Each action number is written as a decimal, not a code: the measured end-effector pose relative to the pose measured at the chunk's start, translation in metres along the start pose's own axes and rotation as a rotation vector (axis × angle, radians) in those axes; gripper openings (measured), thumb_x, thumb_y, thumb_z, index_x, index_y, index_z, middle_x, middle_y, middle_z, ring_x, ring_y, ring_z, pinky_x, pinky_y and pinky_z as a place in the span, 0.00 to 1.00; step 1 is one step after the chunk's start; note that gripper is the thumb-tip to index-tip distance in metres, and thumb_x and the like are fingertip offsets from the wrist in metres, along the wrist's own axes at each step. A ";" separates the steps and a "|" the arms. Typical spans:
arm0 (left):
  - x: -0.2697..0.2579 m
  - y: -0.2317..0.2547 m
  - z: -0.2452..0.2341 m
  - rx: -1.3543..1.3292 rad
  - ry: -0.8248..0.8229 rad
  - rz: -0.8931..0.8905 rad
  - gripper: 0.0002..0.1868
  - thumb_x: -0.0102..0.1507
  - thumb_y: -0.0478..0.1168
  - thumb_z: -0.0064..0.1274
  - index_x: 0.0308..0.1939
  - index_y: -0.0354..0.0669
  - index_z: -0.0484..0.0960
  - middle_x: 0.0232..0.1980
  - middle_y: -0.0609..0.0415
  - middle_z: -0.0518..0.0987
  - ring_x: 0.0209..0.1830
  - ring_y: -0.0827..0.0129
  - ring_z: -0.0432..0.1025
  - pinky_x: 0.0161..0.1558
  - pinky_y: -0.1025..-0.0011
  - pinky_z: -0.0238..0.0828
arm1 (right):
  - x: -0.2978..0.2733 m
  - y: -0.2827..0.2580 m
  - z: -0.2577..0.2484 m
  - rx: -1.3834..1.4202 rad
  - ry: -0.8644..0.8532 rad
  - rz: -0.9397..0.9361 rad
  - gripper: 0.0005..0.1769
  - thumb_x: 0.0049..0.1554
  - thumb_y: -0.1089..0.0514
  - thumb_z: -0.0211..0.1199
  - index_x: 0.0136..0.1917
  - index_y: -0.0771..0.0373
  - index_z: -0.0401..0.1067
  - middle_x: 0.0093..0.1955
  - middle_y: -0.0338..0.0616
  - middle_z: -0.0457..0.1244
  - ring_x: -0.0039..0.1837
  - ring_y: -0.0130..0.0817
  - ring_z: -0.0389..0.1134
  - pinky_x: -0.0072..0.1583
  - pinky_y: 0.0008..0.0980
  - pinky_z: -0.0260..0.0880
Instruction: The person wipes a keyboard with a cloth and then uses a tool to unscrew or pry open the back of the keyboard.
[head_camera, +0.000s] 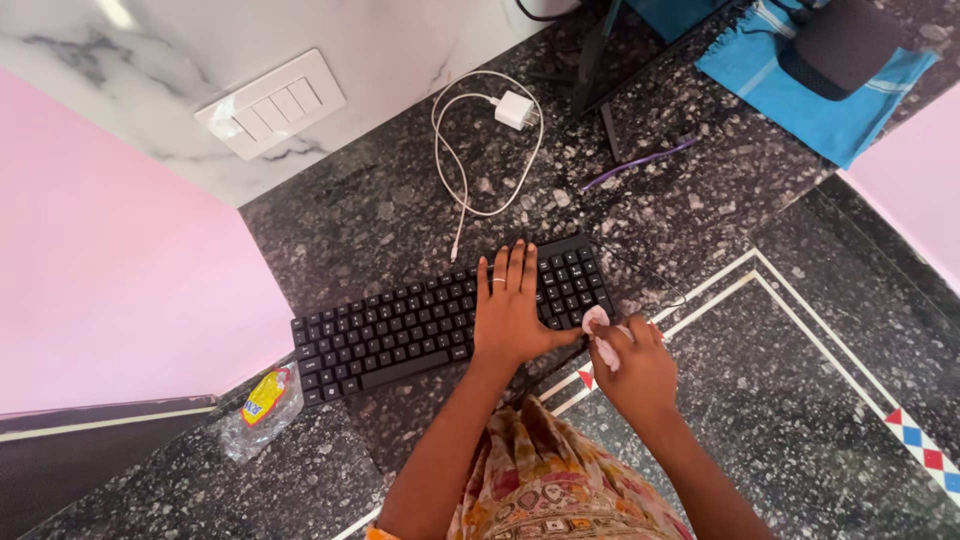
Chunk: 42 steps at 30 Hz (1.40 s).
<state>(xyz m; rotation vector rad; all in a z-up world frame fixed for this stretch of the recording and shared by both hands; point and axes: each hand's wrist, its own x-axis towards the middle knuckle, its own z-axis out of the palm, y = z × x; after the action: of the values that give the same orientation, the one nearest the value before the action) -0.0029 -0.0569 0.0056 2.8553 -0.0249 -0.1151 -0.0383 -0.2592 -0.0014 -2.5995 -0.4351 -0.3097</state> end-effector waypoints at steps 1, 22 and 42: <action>0.000 0.000 0.000 0.000 -0.001 0.003 0.76 0.43 0.84 0.56 0.78 0.37 0.47 0.81 0.44 0.50 0.82 0.53 0.40 0.78 0.47 0.24 | -0.001 0.001 0.000 0.036 0.006 0.031 0.11 0.52 0.56 0.70 0.50 0.52 0.80 0.47 0.43 0.64 0.50 0.46 0.71 0.43 0.42 0.73; -0.002 -0.003 0.015 0.010 0.166 0.041 0.73 0.44 0.82 0.57 0.76 0.30 0.54 0.78 0.37 0.55 0.79 0.44 0.47 0.76 0.39 0.29 | 0.040 0.008 0.007 0.118 0.150 0.167 0.11 0.56 0.49 0.71 0.42 0.58 0.77 0.43 0.43 0.66 0.45 0.46 0.70 0.45 0.43 0.70; 0.003 -0.005 0.012 -0.016 0.226 0.032 0.72 0.45 0.81 0.55 0.76 0.30 0.55 0.77 0.35 0.56 0.78 0.41 0.48 0.74 0.36 0.31 | 0.129 0.010 0.056 0.039 0.087 -0.031 0.08 0.55 0.53 0.69 0.45 0.57 0.74 0.48 0.47 0.66 0.53 0.52 0.68 0.51 0.47 0.71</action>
<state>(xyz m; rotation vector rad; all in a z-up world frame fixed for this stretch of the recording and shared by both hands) -0.0013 -0.0558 -0.0072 2.8328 -0.0231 0.2129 0.0917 -0.2077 -0.0163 -2.5323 -0.4474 -0.4185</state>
